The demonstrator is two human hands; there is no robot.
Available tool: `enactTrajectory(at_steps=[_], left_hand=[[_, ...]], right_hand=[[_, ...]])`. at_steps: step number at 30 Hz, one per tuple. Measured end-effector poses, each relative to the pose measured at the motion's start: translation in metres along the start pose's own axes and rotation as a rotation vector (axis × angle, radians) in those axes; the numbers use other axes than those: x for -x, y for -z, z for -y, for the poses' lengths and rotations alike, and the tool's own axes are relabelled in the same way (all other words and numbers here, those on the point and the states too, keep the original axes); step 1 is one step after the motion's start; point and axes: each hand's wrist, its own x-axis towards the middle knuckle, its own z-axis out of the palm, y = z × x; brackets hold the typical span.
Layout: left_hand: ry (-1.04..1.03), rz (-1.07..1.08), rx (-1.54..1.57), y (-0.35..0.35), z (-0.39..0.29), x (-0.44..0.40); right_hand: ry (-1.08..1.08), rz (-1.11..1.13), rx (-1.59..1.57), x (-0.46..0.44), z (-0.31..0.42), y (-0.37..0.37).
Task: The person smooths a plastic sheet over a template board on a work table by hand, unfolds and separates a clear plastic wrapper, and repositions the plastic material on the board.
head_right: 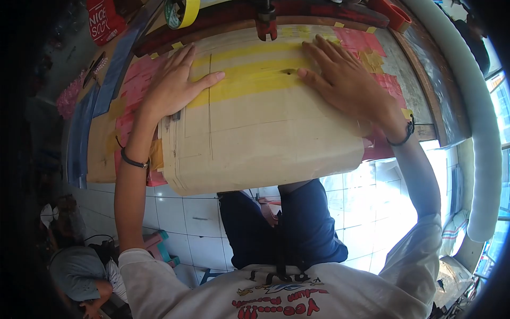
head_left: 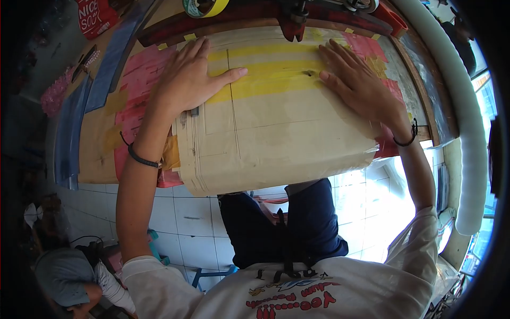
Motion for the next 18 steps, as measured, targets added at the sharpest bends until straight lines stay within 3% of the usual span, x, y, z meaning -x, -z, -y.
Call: enactTrajectory(at_steps=[18], left_hand=[[0.034, 0.042, -0.032, 0.002, -0.002, -0.002]], right_hand=[[-0.01, -0.039, 0.003, -0.019, -0.018, -0.014]])
